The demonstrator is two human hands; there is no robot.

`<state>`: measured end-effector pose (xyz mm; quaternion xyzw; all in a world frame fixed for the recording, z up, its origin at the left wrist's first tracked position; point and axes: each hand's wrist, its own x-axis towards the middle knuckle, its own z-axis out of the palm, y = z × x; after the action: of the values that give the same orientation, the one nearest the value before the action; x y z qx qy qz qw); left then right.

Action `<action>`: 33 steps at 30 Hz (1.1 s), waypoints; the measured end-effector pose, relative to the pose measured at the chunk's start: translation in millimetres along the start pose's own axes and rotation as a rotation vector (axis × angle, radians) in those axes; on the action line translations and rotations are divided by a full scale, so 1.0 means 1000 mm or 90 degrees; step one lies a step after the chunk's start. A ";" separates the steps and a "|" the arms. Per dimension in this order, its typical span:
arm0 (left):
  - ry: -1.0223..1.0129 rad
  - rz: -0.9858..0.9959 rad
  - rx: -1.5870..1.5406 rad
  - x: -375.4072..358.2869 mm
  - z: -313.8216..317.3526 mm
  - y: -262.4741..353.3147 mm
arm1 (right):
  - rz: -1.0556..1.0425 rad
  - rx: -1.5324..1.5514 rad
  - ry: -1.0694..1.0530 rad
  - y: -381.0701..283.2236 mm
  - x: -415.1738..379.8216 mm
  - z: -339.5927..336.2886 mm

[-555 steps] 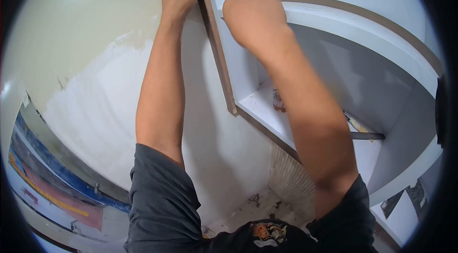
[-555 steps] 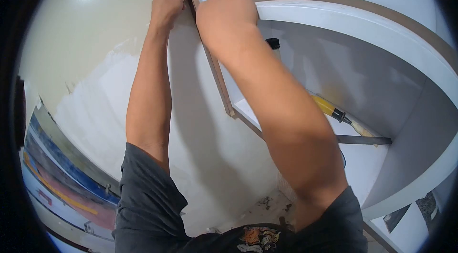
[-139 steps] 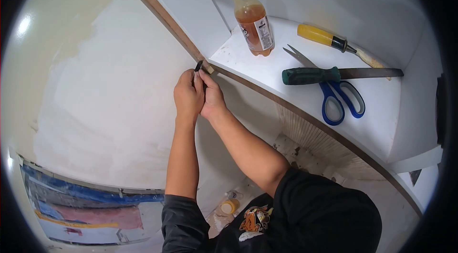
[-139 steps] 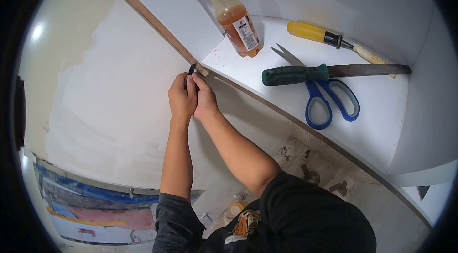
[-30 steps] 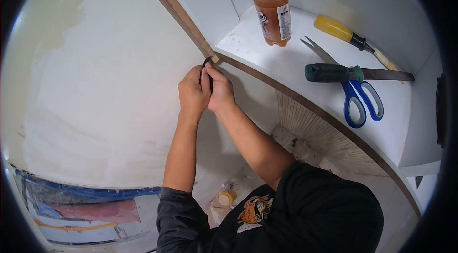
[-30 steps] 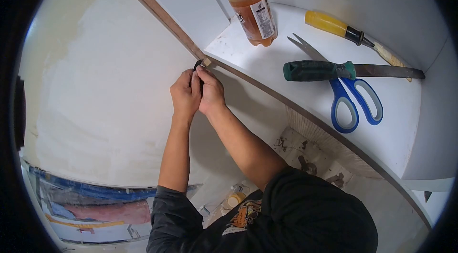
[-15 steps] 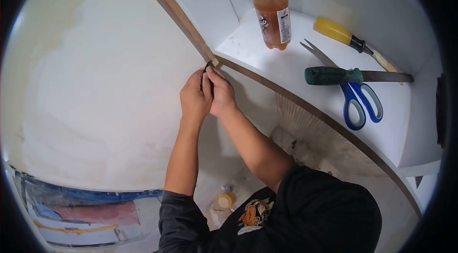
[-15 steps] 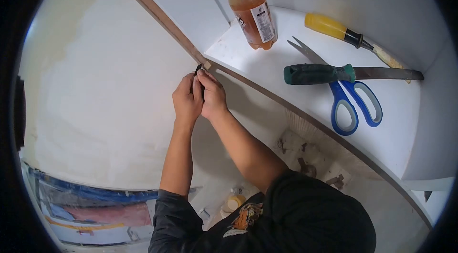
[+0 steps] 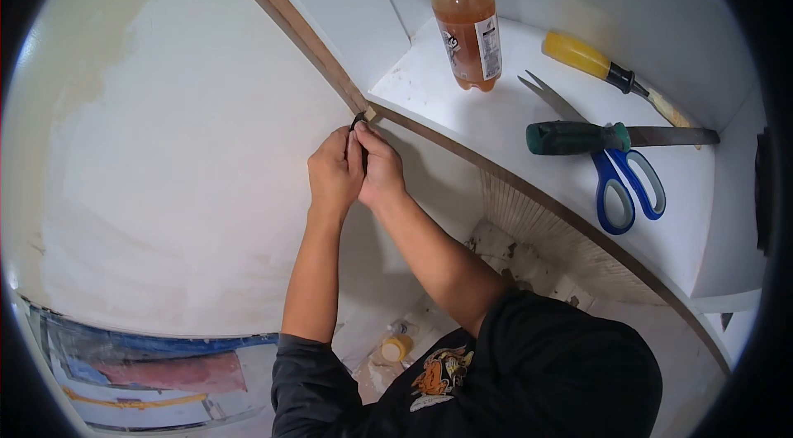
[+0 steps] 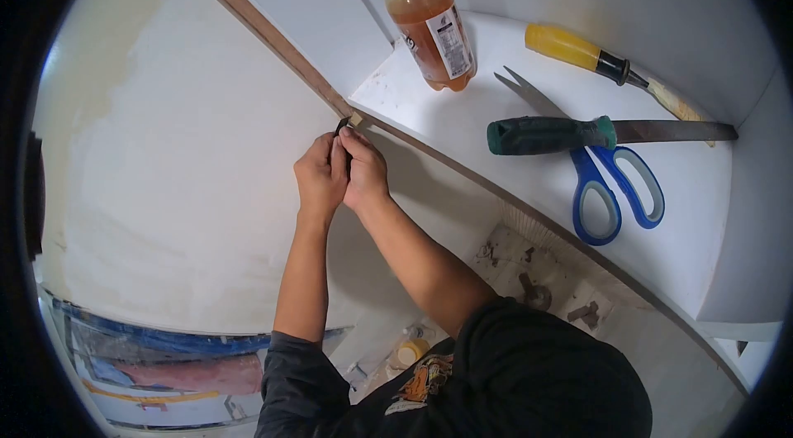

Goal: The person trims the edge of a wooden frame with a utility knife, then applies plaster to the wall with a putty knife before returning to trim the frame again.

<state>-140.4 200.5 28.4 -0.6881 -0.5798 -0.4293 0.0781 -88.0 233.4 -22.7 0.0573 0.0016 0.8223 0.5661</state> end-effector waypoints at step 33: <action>-0.079 -0.244 -0.113 -0.122 0.001 -0.016 | 0.173 -0.298 0.077 -0.015 -0.080 -0.109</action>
<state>-148.6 116.8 -61.6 -0.5949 -0.6634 -0.4422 -0.1017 -56.1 170.7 -139.0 -0.1245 -0.1619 0.8706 0.4475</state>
